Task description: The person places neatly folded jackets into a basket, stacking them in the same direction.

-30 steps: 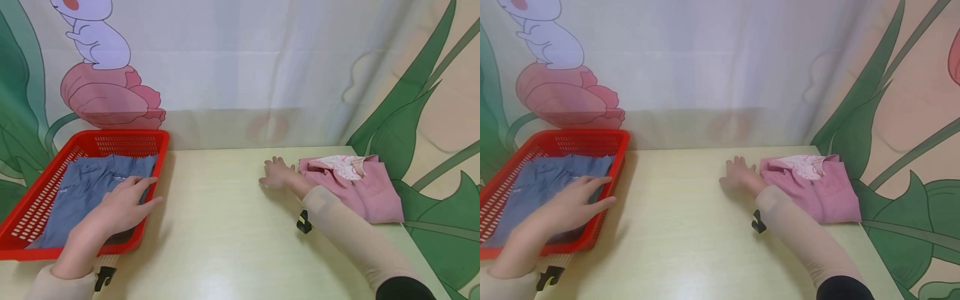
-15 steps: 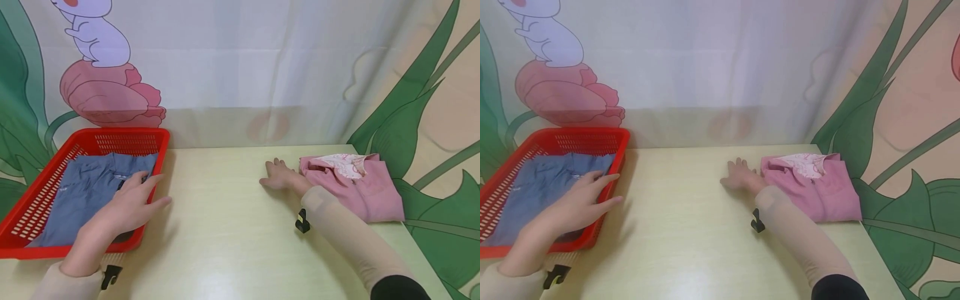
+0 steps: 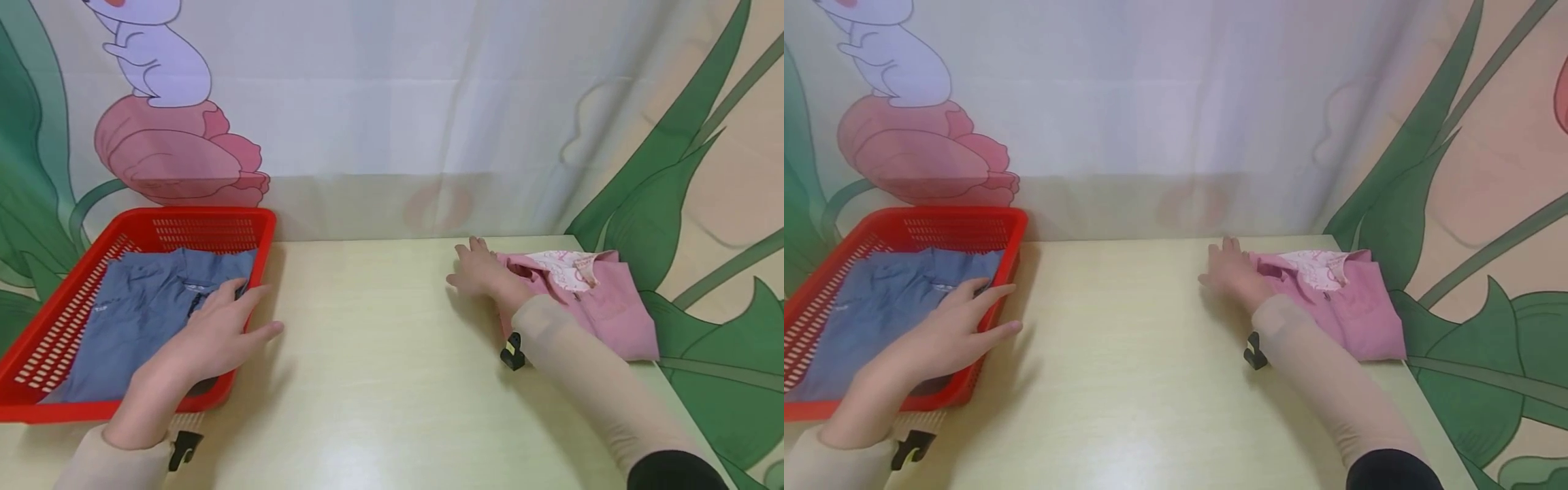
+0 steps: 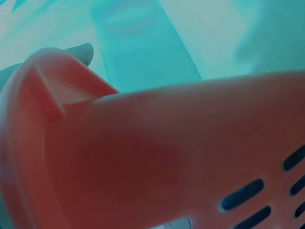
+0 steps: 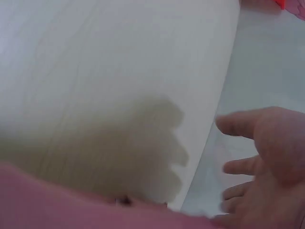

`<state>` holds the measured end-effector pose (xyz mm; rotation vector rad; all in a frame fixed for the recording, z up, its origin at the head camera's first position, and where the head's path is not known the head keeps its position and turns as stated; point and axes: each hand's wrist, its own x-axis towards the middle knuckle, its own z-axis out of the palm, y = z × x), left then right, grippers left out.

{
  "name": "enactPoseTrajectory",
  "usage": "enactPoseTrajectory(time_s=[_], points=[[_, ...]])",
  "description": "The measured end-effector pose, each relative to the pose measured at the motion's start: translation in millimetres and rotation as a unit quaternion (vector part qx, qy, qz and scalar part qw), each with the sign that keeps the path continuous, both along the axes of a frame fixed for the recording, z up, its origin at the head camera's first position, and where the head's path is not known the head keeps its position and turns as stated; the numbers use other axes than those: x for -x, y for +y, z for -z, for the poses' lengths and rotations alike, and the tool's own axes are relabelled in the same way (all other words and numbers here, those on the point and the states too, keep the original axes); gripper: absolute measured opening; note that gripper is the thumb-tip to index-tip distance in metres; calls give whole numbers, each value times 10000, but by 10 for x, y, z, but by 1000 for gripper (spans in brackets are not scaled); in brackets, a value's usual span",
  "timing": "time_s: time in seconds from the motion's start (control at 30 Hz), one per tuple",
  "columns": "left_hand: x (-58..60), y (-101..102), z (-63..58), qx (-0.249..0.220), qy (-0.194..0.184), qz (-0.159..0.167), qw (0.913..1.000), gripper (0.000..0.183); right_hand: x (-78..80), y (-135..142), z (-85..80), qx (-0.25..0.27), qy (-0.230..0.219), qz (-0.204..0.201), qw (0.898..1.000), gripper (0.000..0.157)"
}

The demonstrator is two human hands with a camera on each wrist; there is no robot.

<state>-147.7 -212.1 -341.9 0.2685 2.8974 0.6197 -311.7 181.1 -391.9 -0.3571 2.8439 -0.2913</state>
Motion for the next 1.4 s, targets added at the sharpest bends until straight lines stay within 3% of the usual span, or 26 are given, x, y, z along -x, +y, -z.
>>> enactPoseTrajectory(time_s=[0.2, 0.4, 0.53, 0.8, 1.1, 1.27, 1.4], points=[[-4, 17, -4, -44, -14, -3, 10000, 81, 78, 256, -64, 227, 300, 412, 9984, 72], [-6, 13, -9, -34, -1, 9, 10000, 80, 122, 481, 63, -248, -233, 1017, 9942, 72], [2, 33, -20, -33, -14, 24, 10000, 82, 135, 561, 193, -266, -457, 1017, 9934, 73], [-11, 68, -11, -82, 28, 8, 10000, 81, 157, 490, 432, -315, -241, 810, 9959, 71], [-23, 60, 5, -45, 18, -27, 10000, 81, 56, 308, 510, 237, 134, 768, 9967, 66], [-26, 74, 13, -97, 24, 19, 9999, 79, 11, 345, 399, 803, 242, 689, 9941, 68], [-23, 79, 14, -105, 40, 9, 9999, 79, 10, 503, 223, 1537, 718, 621, 9836, 64]])
